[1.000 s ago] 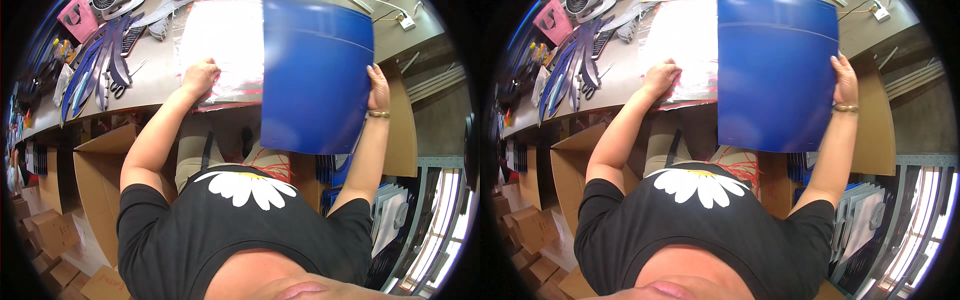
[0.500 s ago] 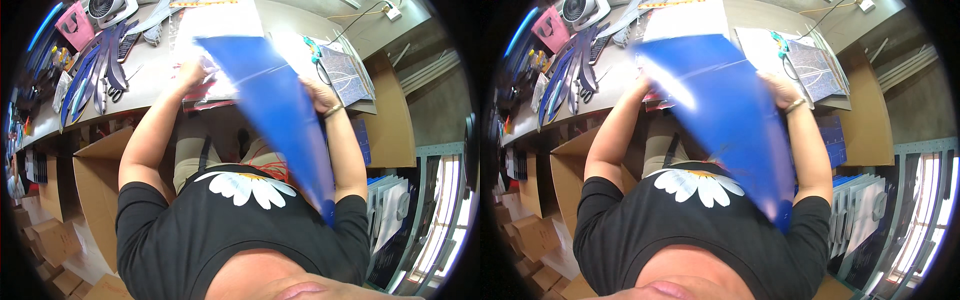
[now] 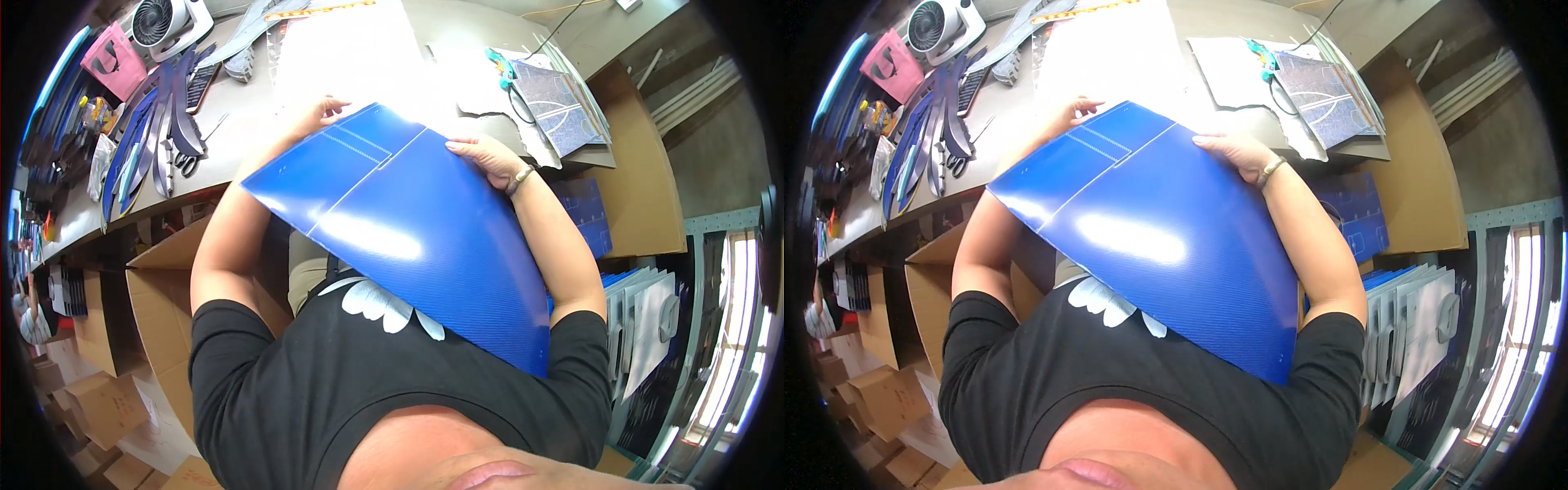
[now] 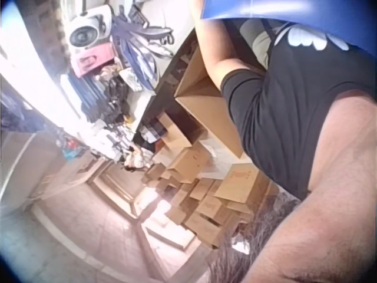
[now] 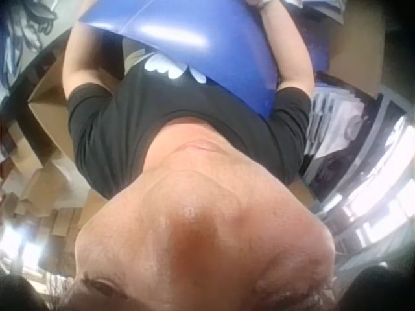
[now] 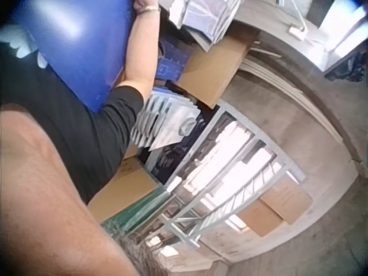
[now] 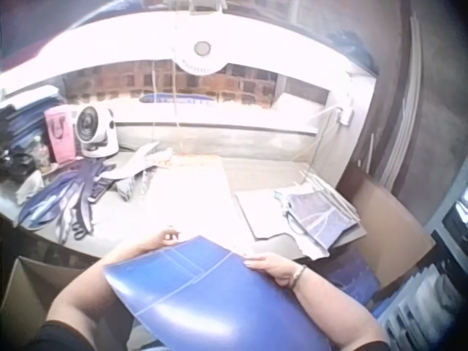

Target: The person repeatedly picks up blue rectangular boards and inserts them into clear plastic sleeves. They handle the items one at a time, smoothing the plastic and stacking the packaged units on the table. The process involves repetitive pick-and-place motions without visible tool use.

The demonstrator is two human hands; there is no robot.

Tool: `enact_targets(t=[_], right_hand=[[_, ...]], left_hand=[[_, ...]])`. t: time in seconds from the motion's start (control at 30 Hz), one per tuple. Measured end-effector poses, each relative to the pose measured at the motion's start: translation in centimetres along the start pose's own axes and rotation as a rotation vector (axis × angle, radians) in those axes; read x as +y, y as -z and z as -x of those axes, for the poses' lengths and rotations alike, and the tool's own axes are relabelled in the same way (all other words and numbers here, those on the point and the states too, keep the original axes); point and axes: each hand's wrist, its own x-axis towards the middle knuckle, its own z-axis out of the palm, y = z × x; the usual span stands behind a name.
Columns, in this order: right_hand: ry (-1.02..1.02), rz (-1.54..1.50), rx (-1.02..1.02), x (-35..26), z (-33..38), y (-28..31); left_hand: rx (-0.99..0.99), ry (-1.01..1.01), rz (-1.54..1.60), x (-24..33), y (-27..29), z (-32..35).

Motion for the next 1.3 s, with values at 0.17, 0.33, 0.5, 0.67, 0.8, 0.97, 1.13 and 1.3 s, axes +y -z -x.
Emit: enact_targets(t=[0.17, 0.33, 0.5, 0.67, 0.8, 0.97, 1.13, 1.3], right_hand=[[0.024, -0.053, 0.006, 0.5, 0.5, -0.6], [-0.008, 0.018, -0.006, 0.8, -0.1, -1.1], [-0.002, 0.094, 0.008, 1.2, -0.4, -0.4], [0.05, 0.181, 0.096, -0.5, -0.3, -0.8], [0.001, 0.152, 0.196, -1.7, -1.8, 2.0], [0.097, 0.023, 0.297, -2.2, -3.0, 5.4], [0.138, 0.072, 0.368, -1.4, -4.4, 6.5], [0.146, 0.889, 0.622, -3.0, -4.1, 3.7]], left_hand=[[0.202, -0.061, 0.341, -1.0, -2.2, 1.9], [0.244, -0.005, -0.096, -1.9, -2.8, -0.3], [0.192, 0.378, 0.524, -0.6, -0.4, -2.9], [0.041, 0.021, 0.298, 0.0, -0.1, -2.4], [-0.034, 0.048, 0.38, -2.0, -0.4, -0.3], [0.32, -0.139, 0.046, -0.6, -1.5, 4.5], [0.627, 0.154, -0.509, -1.1, -2.1, 6.6], [0.798, 0.221, 0.133, -1.3, -3.0, 6.2]])
